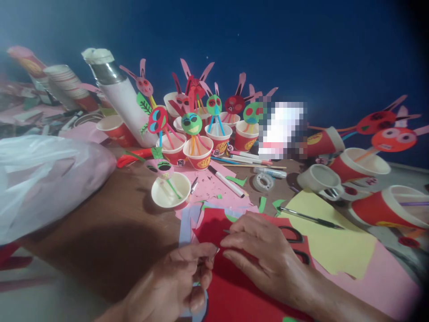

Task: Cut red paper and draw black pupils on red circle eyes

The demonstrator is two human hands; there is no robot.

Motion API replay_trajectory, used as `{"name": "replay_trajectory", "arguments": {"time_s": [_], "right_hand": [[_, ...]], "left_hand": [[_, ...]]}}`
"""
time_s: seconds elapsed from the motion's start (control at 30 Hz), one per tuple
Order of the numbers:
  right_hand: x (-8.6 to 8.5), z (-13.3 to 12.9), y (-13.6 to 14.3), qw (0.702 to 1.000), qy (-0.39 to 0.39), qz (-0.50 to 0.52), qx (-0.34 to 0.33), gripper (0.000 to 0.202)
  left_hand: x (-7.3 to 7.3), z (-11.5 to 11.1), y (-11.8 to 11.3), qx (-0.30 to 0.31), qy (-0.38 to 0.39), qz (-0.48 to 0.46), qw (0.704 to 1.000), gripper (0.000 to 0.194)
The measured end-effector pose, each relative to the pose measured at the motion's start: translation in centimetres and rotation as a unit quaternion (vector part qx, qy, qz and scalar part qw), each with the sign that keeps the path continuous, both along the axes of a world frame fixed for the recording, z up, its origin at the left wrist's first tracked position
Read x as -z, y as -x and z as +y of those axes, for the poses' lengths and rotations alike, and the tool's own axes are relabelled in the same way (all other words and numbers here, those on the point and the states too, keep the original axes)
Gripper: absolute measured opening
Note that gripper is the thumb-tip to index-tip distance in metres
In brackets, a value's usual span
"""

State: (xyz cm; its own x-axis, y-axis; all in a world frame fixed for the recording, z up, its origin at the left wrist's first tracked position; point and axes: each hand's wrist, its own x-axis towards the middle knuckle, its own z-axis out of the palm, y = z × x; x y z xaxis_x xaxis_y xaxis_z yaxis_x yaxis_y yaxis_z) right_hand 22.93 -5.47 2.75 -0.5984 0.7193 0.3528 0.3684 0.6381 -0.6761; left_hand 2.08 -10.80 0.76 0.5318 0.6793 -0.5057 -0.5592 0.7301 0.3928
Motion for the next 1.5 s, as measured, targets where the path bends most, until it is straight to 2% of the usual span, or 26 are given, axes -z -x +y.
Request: {"name": "replay_trajectory", "arguments": {"time_s": [0.13,0.23,0.4,0.5,0.63,0.7,0.77,0.87,0.93,1.0,1.1,1.23,1.4,1.5], "right_hand": [[0.0,0.0,0.3,0.988,0.152,0.022,0.007,0.008],[0.2,-0.1,0.5,0.975,0.219,0.028,0.017,0.008],[0.2,-0.3,0.6,0.977,0.212,0.009,0.039,0.015],[0.0,-0.5,0.7,0.983,0.181,0.01,0.04,0.015],[-0.4,-0.6,0.6,0.991,0.128,0.028,0.029,0.012],[-0.5,-0.6,0.6,0.99,0.133,0.037,0.027,0.012],[-0.4,-0.5,0.6,0.986,0.161,0.043,0.033,0.013],[0.0,-0.4,0.7,0.975,0.212,0.046,0.049,0.015],[0.2,-0.4,0.8,0.97,0.231,0.043,0.061,0.016],[0.4,-0.5,0.9,0.97,0.231,0.04,0.069,0.015],[0.4,-0.7,1.0,0.974,0.21,0.039,0.07,0.015],[0.4,-1.0,1.0,0.98,0.186,0.039,0.062,0.014],[0.4,-1.2,1.1,0.979,0.192,0.035,0.064,0.014],[0.5,-1.3,1.2,0.976,0.203,0.035,0.065,0.014]], "left_hand": [[-0.4,0.3,-0.4,-0.002,-0.016,0.028,0.999,0.036],[-0.3,0.4,-0.6,0.011,-0.044,0.03,0.999,0.032],[0.4,0.1,-0.7,0.014,-0.078,0.084,0.993,0.027],[0.9,-0.2,-0.4,0.024,-0.136,0.158,0.978,0.031],[0.6,-0.2,0.1,0.04,-0.19,0.313,0.93,0.033],[0.1,-0.1,0.3,0.039,-0.211,0.371,0.903,0.031],[-0.5,0.0,0.6,0.021,-0.267,0.417,0.868,0.022],[-1.1,-0.1,0.9,-0.025,-0.413,0.474,0.777,0.012],[-1.3,-0.2,1.0,-0.056,-0.488,0.504,0.71,0.018],[-1.3,-0.3,0.9,-0.062,-0.527,0.521,0.668,0.023],[-1.3,-0.2,0.4,-0.031,-0.564,0.524,0.638,0.026],[-1.3,0.1,-0.4,-0.03,-0.588,0.53,0.611,0.029],[-0.9,-0.2,-0.8,-0.03,-0.58,0.569,0.583,0.027],[-0.4,-0.3,-1.1,-0.031,-0.557,0.594,0.58,0.031]]}}
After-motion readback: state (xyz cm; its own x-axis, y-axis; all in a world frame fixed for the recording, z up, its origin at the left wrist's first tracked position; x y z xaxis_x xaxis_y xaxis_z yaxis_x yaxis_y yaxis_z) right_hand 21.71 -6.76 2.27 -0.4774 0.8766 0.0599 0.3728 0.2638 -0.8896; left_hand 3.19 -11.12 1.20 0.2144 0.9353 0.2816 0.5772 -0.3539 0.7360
